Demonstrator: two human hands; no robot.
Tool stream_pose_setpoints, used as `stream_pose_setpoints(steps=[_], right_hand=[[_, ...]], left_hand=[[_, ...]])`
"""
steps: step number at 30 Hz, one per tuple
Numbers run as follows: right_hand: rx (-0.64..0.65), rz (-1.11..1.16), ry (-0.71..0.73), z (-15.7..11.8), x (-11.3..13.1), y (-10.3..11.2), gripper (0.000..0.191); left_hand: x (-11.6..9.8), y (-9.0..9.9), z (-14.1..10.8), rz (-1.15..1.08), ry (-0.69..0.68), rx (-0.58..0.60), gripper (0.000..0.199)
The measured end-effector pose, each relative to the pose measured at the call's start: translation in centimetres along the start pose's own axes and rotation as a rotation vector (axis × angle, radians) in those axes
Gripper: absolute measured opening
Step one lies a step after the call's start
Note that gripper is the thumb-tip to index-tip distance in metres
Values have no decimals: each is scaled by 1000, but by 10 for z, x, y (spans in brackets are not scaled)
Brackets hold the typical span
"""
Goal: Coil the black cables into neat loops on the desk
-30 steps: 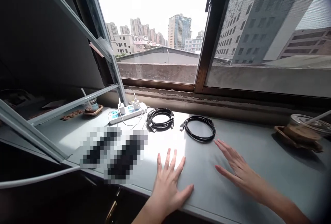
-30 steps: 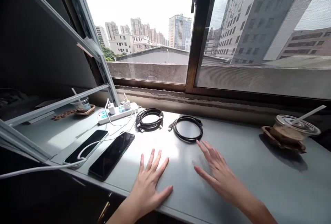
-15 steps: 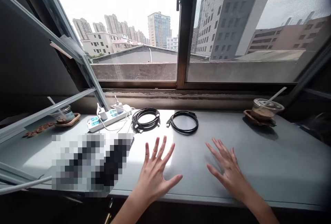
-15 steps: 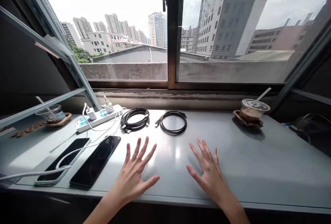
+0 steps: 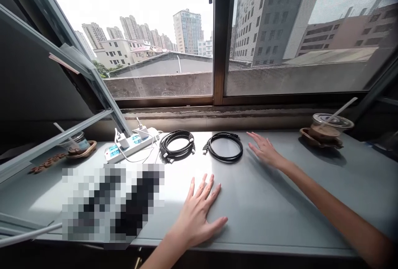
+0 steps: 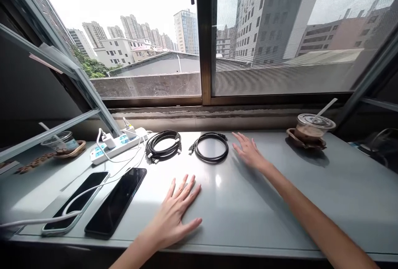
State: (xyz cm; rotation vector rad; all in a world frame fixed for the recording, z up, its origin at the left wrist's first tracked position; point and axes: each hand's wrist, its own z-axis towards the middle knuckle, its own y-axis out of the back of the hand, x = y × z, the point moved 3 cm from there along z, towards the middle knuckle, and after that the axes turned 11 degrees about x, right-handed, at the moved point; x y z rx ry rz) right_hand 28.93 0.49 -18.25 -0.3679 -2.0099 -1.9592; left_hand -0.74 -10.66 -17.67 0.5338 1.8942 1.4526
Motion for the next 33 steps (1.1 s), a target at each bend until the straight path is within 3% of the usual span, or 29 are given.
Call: stream_pose_setpoints(steps=[3,6,11,17,20,22,28,33], right_hand=[[-38,37,-83,20,-14,-21,58],[-87,121,-84,20,-20,-34,59],[-195,361,-29,13,-19,-26,57],[-325,869,31,2,-1,-7,45],[-323,1172,12,-2,7,-5,40],[-297,1332,10,-3,9,-4,33],[-204,1643,25,6,-14,1,27],[-161,1837,98,10,-30,0,32]], left_hand=[[0,-1,-1,-3,11,-2,72],[-2,-1,0,-1,30,13,73],[-3,-2,0,24,63,-15,71],[12,-11,-4,8,228,-254,64],[21,-18,-10,-84,326,-399,56],[25,-20,-13,-149,351,-434,51],[28,-11,-15,-124,176,-391,38],[24,-4,-13,-136,126,-396,26]])
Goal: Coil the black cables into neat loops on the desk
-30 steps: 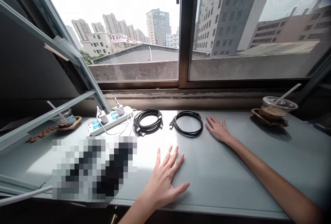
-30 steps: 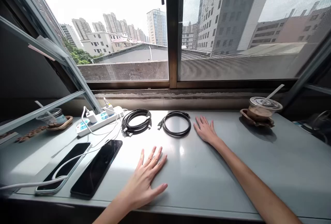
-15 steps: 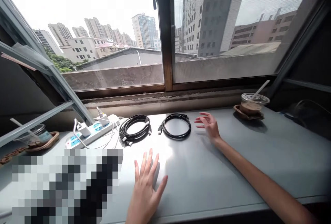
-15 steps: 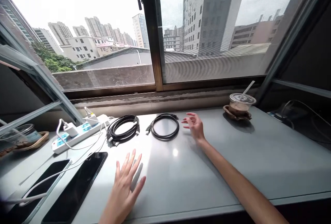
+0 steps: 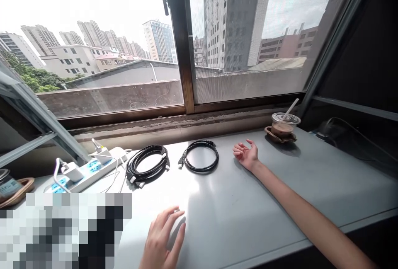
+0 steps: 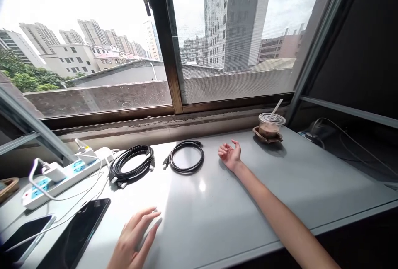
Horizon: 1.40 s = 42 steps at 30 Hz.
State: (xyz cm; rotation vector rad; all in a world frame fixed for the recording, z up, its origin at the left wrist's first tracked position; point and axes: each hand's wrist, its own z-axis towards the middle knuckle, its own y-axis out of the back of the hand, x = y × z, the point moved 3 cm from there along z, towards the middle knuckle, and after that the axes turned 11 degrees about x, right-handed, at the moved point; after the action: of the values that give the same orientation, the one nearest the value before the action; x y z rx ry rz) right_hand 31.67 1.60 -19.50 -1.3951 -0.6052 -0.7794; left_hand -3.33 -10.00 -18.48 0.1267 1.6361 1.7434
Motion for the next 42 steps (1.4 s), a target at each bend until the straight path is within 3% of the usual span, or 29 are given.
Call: stream_pose_setpoints(steps=[4,10,21,28,32,37,39,42], right_hand=[[80,126,-18,-2,-6,-2,43],[181,247,-112,-5,-14,-5,50],[210,370,-176,-4,-16,-1,52],[191,416,-175,-6,-15,-5,52],[182,453,-176,-8,-15,-7,52],[173,480,-170,-11,-14,-10,51],[173,483,-171,-11,-14,-11,51],[168,487,-179,-11,-14,-13,51]], left_hand=[[-6,1,3,-35,-61,34,20],[-9,1,4,-61,-40,-6,20],[-11,3,3,-20,-86,2,17],[-18,4,-3,-65,-158,-160,14],[-38,31,12,-102,-168,-351,18],[-71,94,58,56,-259,-424,19],[-73,121,81,80,-217,-424,25],[-64,160,111,11,-49,-499,31]])
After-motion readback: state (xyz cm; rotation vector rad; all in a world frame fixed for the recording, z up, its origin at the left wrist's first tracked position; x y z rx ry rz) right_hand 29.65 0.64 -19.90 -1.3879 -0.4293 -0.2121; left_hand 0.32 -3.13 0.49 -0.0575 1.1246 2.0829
